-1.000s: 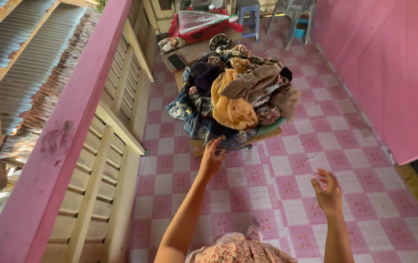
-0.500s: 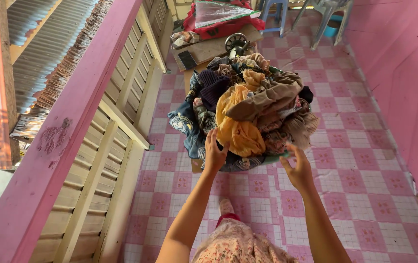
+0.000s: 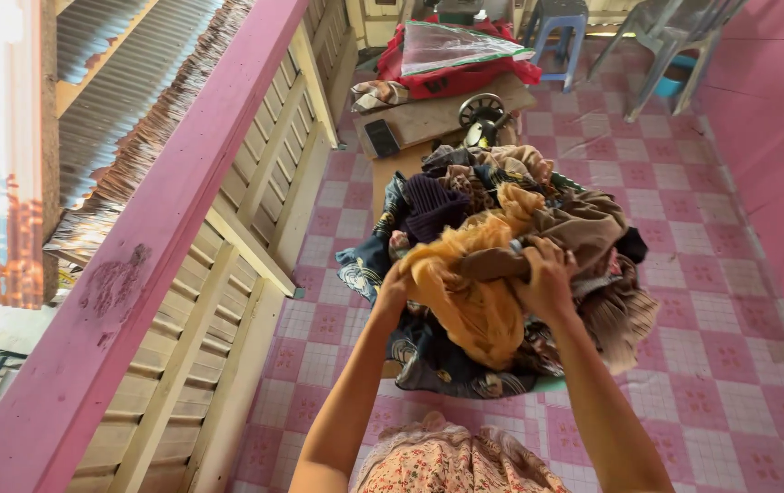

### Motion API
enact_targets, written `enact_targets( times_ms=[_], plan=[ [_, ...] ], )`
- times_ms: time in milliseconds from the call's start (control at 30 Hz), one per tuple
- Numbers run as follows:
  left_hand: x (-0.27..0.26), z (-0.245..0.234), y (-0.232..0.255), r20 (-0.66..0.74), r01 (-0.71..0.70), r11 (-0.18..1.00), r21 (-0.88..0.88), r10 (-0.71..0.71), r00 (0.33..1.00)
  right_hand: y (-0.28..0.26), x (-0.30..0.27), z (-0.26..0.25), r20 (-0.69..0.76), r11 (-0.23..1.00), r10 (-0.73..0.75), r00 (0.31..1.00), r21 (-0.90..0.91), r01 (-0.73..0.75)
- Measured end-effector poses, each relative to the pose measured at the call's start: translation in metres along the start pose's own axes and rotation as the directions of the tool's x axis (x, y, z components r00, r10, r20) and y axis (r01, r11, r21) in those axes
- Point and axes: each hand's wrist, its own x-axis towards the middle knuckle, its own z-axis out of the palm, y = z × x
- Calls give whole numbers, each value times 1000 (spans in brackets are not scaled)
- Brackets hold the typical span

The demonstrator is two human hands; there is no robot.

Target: Picking up various pieces of clothing from a basket and hanging them on a clothesline using clothespins.

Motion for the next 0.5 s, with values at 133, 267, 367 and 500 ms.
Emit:
enact_targets(
  times_ms=[133, 267, 367, 500],
  plan=[
    [8, -14, 61, -78, -7, 910, -415, -29, 997, 62, 10, 26, 8, 901, 214, 977, 385, -200],
    [15, -41, 93, -209, -142, 865, -480, 45, 977, 62, 35, -15, -172, 889, 172, 970, 451, -78],
    [10, -47, 123, -253, -221, 837, -500, 103, 962, 67, 47, -17, -236, 904, 250, 939, 405, -139],
    [14, -51, 118, -364, -87, 946, -314, -35, 931, 85, 55, 20, -174, 997, 60, 983, -35, -67]
  ],
)
